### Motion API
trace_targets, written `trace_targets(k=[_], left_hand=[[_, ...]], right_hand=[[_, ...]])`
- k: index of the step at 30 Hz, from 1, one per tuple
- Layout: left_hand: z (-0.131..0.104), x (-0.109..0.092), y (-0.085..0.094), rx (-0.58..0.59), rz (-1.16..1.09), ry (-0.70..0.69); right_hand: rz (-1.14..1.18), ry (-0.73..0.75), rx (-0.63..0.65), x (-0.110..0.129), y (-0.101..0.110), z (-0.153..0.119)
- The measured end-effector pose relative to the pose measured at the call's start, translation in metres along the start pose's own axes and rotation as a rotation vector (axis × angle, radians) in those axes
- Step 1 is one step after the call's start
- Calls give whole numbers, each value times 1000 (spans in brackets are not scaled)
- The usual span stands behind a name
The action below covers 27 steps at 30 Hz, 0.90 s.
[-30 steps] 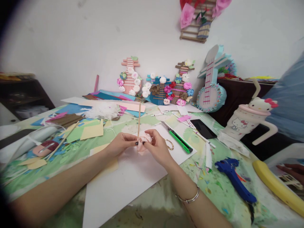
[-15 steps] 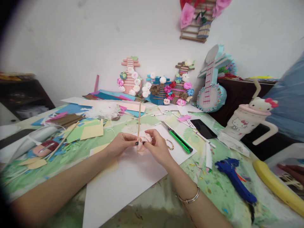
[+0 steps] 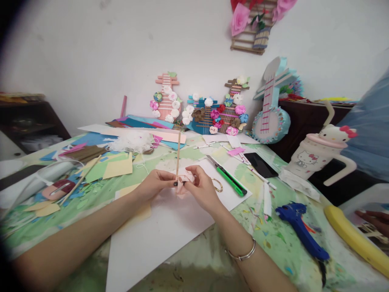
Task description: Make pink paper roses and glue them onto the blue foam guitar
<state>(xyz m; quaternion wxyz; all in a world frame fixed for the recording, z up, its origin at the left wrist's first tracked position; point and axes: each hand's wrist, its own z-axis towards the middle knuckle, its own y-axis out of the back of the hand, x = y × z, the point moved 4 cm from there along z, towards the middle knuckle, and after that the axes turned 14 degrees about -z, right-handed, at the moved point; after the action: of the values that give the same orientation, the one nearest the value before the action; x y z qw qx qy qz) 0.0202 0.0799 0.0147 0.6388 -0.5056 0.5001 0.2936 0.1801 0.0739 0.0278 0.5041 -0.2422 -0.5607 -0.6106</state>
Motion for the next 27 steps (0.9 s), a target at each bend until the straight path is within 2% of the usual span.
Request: trace_targets(k=[27], left_hand=[[1, 0, -1, 12, -11, 5]], right_hand=[[-17, 1, -6, -1, 0, 0]])
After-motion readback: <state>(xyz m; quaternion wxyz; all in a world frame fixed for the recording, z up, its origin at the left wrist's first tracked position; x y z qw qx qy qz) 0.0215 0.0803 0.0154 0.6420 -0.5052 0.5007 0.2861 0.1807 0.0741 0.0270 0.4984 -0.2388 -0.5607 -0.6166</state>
